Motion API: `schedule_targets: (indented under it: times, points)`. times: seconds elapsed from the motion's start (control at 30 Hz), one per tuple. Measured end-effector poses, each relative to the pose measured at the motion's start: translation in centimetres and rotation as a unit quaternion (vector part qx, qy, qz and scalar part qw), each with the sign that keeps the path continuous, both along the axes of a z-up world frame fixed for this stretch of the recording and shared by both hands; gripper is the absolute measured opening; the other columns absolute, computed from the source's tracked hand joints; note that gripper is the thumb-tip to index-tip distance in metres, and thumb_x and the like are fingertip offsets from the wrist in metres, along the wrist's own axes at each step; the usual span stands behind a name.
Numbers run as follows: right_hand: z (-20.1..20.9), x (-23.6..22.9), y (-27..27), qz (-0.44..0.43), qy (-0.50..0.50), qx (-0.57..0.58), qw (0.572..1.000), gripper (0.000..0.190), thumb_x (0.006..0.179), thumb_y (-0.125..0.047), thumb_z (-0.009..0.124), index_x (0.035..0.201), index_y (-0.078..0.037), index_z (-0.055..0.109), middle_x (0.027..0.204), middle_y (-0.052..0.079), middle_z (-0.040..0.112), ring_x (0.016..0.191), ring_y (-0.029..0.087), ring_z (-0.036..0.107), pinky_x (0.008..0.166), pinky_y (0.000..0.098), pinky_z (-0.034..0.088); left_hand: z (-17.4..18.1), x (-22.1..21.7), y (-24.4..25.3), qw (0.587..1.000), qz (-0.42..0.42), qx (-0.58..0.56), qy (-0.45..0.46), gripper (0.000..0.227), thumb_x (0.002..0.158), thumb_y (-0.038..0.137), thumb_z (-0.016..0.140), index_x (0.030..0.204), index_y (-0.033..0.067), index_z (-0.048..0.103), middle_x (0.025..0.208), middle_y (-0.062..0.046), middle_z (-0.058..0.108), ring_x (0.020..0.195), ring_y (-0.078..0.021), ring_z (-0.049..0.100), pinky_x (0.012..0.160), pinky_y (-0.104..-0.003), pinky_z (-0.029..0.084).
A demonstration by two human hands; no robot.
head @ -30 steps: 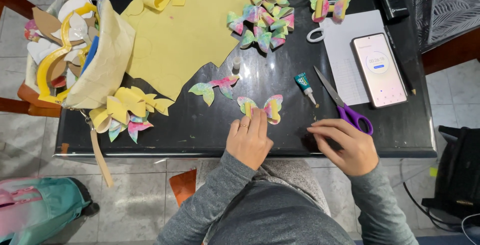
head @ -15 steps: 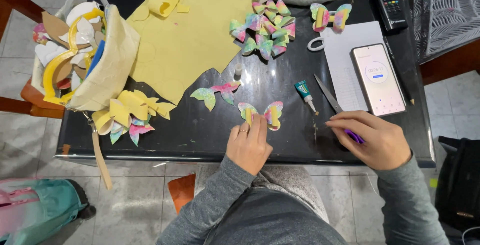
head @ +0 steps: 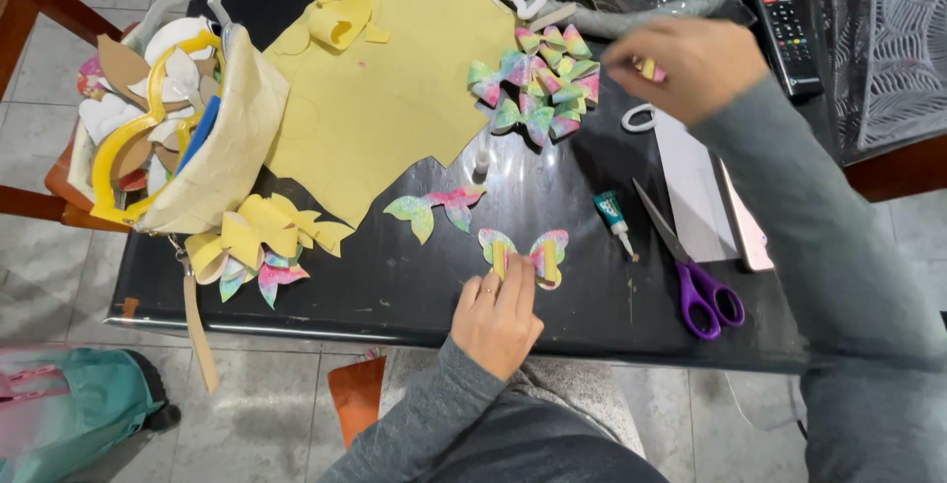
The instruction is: Assemble decorative butterflies by gluing pre-cut leather or foam shapes and strips together.
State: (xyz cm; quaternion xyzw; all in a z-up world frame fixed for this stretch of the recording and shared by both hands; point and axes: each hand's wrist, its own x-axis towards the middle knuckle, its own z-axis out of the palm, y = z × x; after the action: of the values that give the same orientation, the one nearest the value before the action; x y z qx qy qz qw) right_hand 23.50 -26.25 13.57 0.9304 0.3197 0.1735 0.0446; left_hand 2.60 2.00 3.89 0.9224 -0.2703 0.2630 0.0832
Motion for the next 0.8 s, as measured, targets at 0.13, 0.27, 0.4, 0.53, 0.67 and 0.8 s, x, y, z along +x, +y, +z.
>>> schedule_targets:
  times: [0.13,0.27,0.4,0.53,0.67,0.8]
  points:
    - [-6.3,11.1,1.8,-0.019,-0.015,-0.082,0.996,0.020,0.112,-0.041,0.065,0.113,-0.027,0.079,0.099,-0.002,0.077,0.076,0.018,0.073,0.049,0.0349,0.061,0.0,0.0,0.1,1.000,-0.015,-0.009,0.014,0.059,0.065,0.020,0.059,0.119,-0.0002,0.068,0.118,-0.013,0.067,0.076,-0.0204,0.056,0.067,-0.032,0.045]
    - [-11.0,17.2,2.5,-0.080,-0.024,-0.192,0.978,0.017,0.101,-0.044,0.066,0.115,-0.037,0.074,0.103,-0.008,0.075,0.094,0.017,0.071,0.054,0.0377,0.062,-0.1,0.1,-0.1,1.000,-0.010,-0.012,0.005,0.053,0.070,0.011,0.053,0.118,-0.0019,0.071,0.116,-0.016,0.068,0.077,-0.0216,0.058,0.069,-0.033,0.047]
    - [-11.1,17.7,2.2,-0.066,-0.072,-0.232,0.968,0.010,0.103,-0.043,0.069,0.105,-0.033,0.065,0.080,-0.011,0.069,0.064,0.014,0.067,0.043,0.0307,0.054,0.0,0.4,-0.1,1.000,-0.009,-0.024,-0.007,0.048,0.071,0.007,0.051,0.113,-0.0010,0.073,0.110,-0.015,0.070,0.074,-0.0201,0.057,0.068,-0.032,0.048]
    - [-8.3,15.0,2.1,-0.046,-0.109,-0.217,0.969,0.004,0.104,-0.036,0.067,0.103,-0.037,0.070,0.080,-0.015,0.071,0.067,0.012,0.068,0.040,0.0296,0.051,-0.6,0.3,0.2,1.000,-0.019,-0.008,0.012,0.049,0.075,0.012,0.053,0.117,-0.0005,0.072,0.113,-0.016,0.071,0.075,-0.0206,0.061,0.069,-0.033,0.050]
    - [-4.6,9.5,0.8,-0.009,-0.132,-0.088,0.987,0.015,0.108,-0.042,0.079,0.100,-0.034,0.069,0.082,-0.014,0.071,0.073,0.010,0.069,0.048,0.0279,0.049,-0.5,0.3,0.2,1.000,-0.019,0.003,0.014,0.052,0.071,0.015,0.056,0.118,0.0002,0.071,0.117,-0.014,0.071,0.082,-0.0203,0.062,0.072,-0.032,0.051]
    - [-4.1,1.3,1.3,0.037,-0.006,-0.005,0.999,0.007,0.105,-0.031,0.070,0.098,-0.031,0.071,0.090,-0.007,0.072,0.079,0.019,0.067,0.050,0.0358,0.046,-0.9,0.3,0.0,1.000,-0.008,-0.019,-0.006,0.050,0.072,0.010,0.050,0.115,0.0001,0.073,0.114,-0.014,0.072,0.079,-0.0202,0.061,0.071,-0.033,0.050]
